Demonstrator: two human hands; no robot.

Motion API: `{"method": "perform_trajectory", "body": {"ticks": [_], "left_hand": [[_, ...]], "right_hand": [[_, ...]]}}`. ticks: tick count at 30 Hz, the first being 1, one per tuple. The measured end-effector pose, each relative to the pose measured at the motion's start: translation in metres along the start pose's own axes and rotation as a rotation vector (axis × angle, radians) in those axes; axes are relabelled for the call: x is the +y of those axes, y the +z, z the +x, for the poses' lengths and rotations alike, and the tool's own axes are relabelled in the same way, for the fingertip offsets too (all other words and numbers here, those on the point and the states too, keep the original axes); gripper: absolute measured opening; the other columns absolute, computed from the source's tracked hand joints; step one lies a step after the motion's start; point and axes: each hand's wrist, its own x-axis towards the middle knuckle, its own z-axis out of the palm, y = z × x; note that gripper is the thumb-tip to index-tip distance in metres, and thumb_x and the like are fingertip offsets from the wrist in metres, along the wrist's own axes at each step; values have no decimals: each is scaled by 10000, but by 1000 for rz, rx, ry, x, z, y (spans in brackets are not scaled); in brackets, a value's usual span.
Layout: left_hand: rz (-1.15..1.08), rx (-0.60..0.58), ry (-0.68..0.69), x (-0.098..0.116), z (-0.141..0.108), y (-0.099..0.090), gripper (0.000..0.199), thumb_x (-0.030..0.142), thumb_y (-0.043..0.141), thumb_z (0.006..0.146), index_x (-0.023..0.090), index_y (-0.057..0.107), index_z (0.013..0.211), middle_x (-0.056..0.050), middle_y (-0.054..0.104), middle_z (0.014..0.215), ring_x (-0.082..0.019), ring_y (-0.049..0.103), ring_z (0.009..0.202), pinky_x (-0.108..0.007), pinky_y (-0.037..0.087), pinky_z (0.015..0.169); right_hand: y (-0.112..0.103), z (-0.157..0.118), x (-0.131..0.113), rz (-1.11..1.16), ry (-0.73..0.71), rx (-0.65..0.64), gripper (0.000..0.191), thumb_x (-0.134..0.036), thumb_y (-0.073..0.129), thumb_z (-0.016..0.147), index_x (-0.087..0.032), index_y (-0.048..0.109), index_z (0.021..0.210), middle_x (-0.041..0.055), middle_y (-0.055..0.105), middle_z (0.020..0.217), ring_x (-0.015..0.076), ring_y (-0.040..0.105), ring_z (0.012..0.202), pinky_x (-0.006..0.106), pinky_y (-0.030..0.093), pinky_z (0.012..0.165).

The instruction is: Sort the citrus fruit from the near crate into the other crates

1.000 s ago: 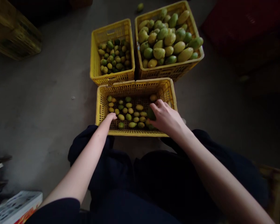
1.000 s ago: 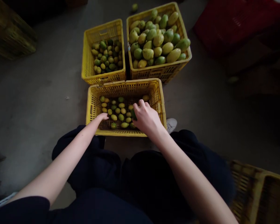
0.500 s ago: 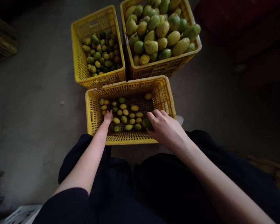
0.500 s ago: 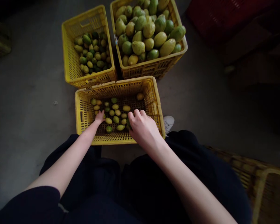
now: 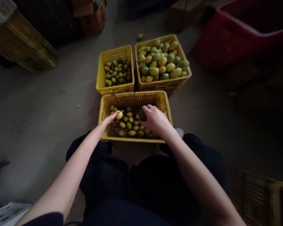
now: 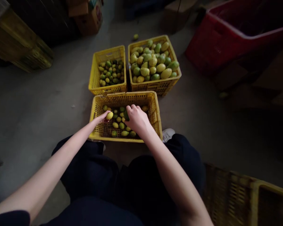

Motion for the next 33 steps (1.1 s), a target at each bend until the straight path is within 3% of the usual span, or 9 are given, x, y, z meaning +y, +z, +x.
{"method": "perform_trajectory", "body": {"ticks": [4,8,12,15,19,23,28,33], "left_hand": [[-204,-172,134,36,-59,17,534,551,330,926,127,638,828,-35,583,551,-110,514,478,-211,450,487],[-561,-424,288,63,-121,21,555,532,302,953,100,641,873,-56,605,577,-119,564,515,-203,466,497],[-771,-436,290,66,-160,20,434,437,360,976,108,635,906,-58,647,653,-122,602,554,-211,502,522],[-863,-413,337,57,-166,17,320,347,405,977,118,629,985,-52,670,730,-122,626,591,-220,529,557],[-943,-398,399,43,-158,12,317,373,423,969,163,598,1129,-66,697,816,-136,663,630,-213,532,555],[-960,-332,443,39,-151,6,378,417,395,965,124,626,1021,-90,701,820,-145,675,636,-217,541,564],[-960,-332,458,43,-157,2,170,240,519,896,132,626,972,-73,704,861,-134,680,687,-227,553,660],[-874,-313,548,42,-160,6,245,367,614,866,139,655,947,-87,707,896,-128,655,641,-230,529,618]], "right_hand": [[0,-4,1,232,-1,104,333,-265,705,691,-170,576,983,114,639,974,266,592,908,377,467,808],[0,-4,1,668,79,235,465,-388,774,608,-221,554,982,59,648,945,247,608,871,399,484,796],[-3,0,-7,1157,134,202,471,-422,814,550,-239,566,906,12,650,886,207,613,828,346,492,761],[-5,3,-15,1338,115,210,466,-372,832,549,-256,613,944,-16,660,892,175,611,807,312,482,779],[-3,9,-23,1480,166,200,484,-365,844,541,-247,662,974,-20,676,840,163,608,773,281,471,736],[7,19,-26,1610,319,148,378,-479,793,618,-195,691,846,12,703,804,155,613,729,252,461,647],[25,30,-25,1830,446,-30,352,-492,781,632,-224,684,839,-7,715,738,143,613,606,260,471,564],[26,27,-27,1890,335,-121,322,-429,788,620,-245,674,858,3,745,862,193,672,741,323,526,671]]}}
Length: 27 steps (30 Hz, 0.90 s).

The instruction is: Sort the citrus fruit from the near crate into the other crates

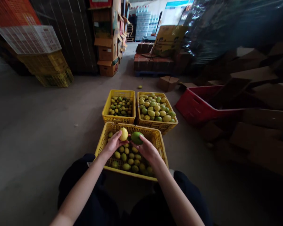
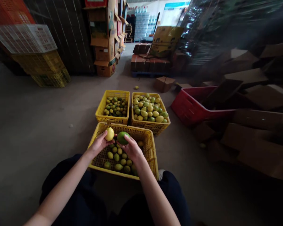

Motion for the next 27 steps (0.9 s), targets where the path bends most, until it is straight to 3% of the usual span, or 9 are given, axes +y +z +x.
{"method": "perform_trajectory", "body": {"ticks": [6,13,19,27], "left_hand": [[-45,61,-67,-5,2,-1,360,479,572,879,133,665,915,-81,704,806,-109,618,606,-179,458,524],[-165,97,-51,0,-2,4,207,329,604,891,138,674,930,-56,705,895,-111,640,726,-204,526,685],[-171,100,-60,2,-2,2,220,342,577,907,143,667,938,-58,704,886,-126,639,719,-211,505,628],[-141,80,-80,3,-4,-1,309,409,561,909,132,659,1006,-105,713,905,-145,654,744,-225,504,674]], "right_hand": [[2,-8,-4,-133,22,-14,366,-561,680,717,-242,672,896,23,740,882,194,666,770,312,514,644],[5,-11,-5,-88,-119,-2,400,-346,871,528,-244,657,850,-10,714,871,191,668,832,346,521,809],[1,-6,-3,-153,-102,59,384,-467,825,584,-232,686,853,9,719,865,189,661,788,304,523,681],[1,-1,-4,-80,-22,40,303,-456,759,650,-263,677,869,11,743,820,196,666,649,367,566,710]]}}
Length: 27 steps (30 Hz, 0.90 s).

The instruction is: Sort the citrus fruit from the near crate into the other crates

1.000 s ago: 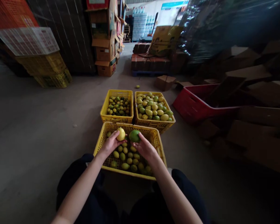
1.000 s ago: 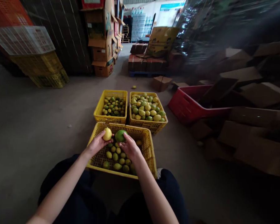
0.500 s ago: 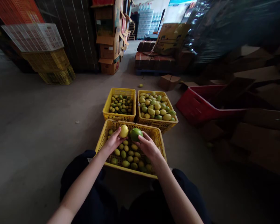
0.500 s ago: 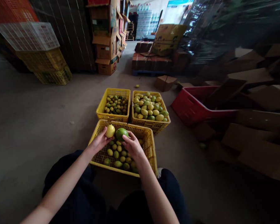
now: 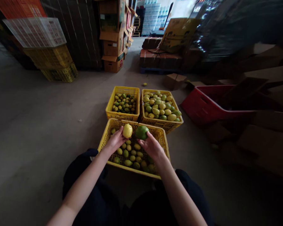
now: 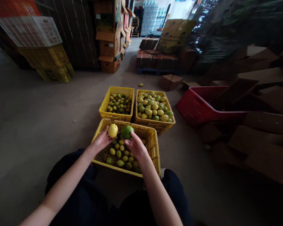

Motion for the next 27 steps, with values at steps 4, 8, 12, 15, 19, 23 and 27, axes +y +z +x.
{"method": "perform_trajectory", "body": {"ticks": [4,8,12,15,19,23,27], "left_hand": [[8,1,-16,-1,-1,1,309,402,518,933,131,661,979,-92,713,879,-126,640,682,-221,505,654],[3,25,-23,0,-2,6,331,370,443,971,122,661,944,-91,716,868,-117,641,673,-204,501,632],[-15,6,-7,2,-3,8,320,384,484,952,123,668,971,-106,721,903,-146,668,798,-210,523,699],[-13,-9,9,2,-3,7,299,397,534,927,132,669,967,-100,723,890,-150,670,788,-209,532,677],[-3,-7,-6,1,-2,6,297,400,536,925,136,665,970,-95,724,878,-131,659,704,-201,525,631],[-9,-9,8,2,-4,7,317,385,492,949,121,667,962,-103,724,869,-138,668,746,-203,519,657],[0,-63,72,3,-6,7,283,376,575,906,121,679,970,-101,721,913,-158,667,860,-213,518,725]], "right_hand": [[7,-5,-4,17,64,-21,276,-431,712,660,-256,668,870,16,750,800,195,667,623,350,564,645],[12,-10,-6,-53,24,-75,275,-422,676,663,-255,649,880,17,747,837,193,684,741,349,550,725],[14,-11,-5,-72,-45,-80,346,-404,697,614,-251,646,920,33,741,954,224,677,869,379,532,785],[14,-11,-5,-63,-99,-89,379,-414,702,611,-253,636,948,34,732,972,236,669,930,390,514,836],[13,-10,-7,-102,-149,-102,373,-432,687,635,-261,620,960,36,725,969,250,662,979,407,502,863],[13,-11,-8,-57,-116,-106,408,-422,721,601,-270,623,967,42,727,984,266,666,963,430,511,852],[13,-12,-7,32,-103,-61,408,-364,793,546,-272,642,913,10,718,977,247,664,929,414,523,831]]}}
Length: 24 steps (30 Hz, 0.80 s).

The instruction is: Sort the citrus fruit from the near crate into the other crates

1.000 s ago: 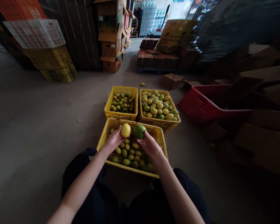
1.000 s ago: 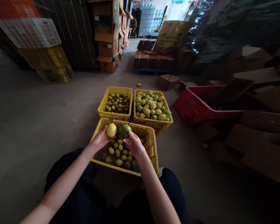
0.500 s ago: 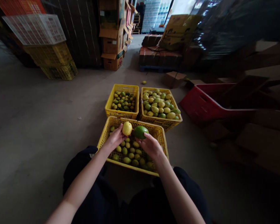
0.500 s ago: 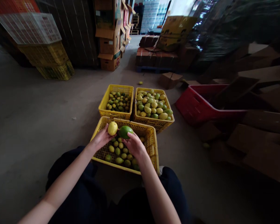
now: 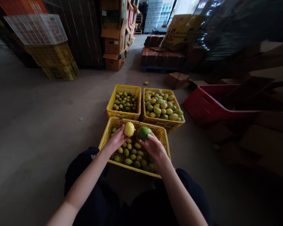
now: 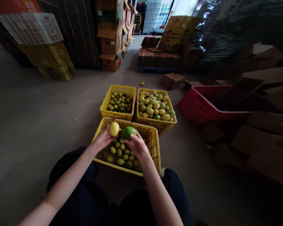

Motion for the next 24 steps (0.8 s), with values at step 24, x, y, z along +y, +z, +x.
{"method": "perform_trajectory", "body": {"ticks": [24], "left_hand": [[49,-10,120,-2,3,-9,391,243,869,589,169,660,912,-6,683,929,-122,640,849,-234,499,815]], "right_hand": [[-4,-5,-8,-406,-349,104,555,-261,893,482,-253,645,979,14,719,952,228,676,926,386,538,868]]}}
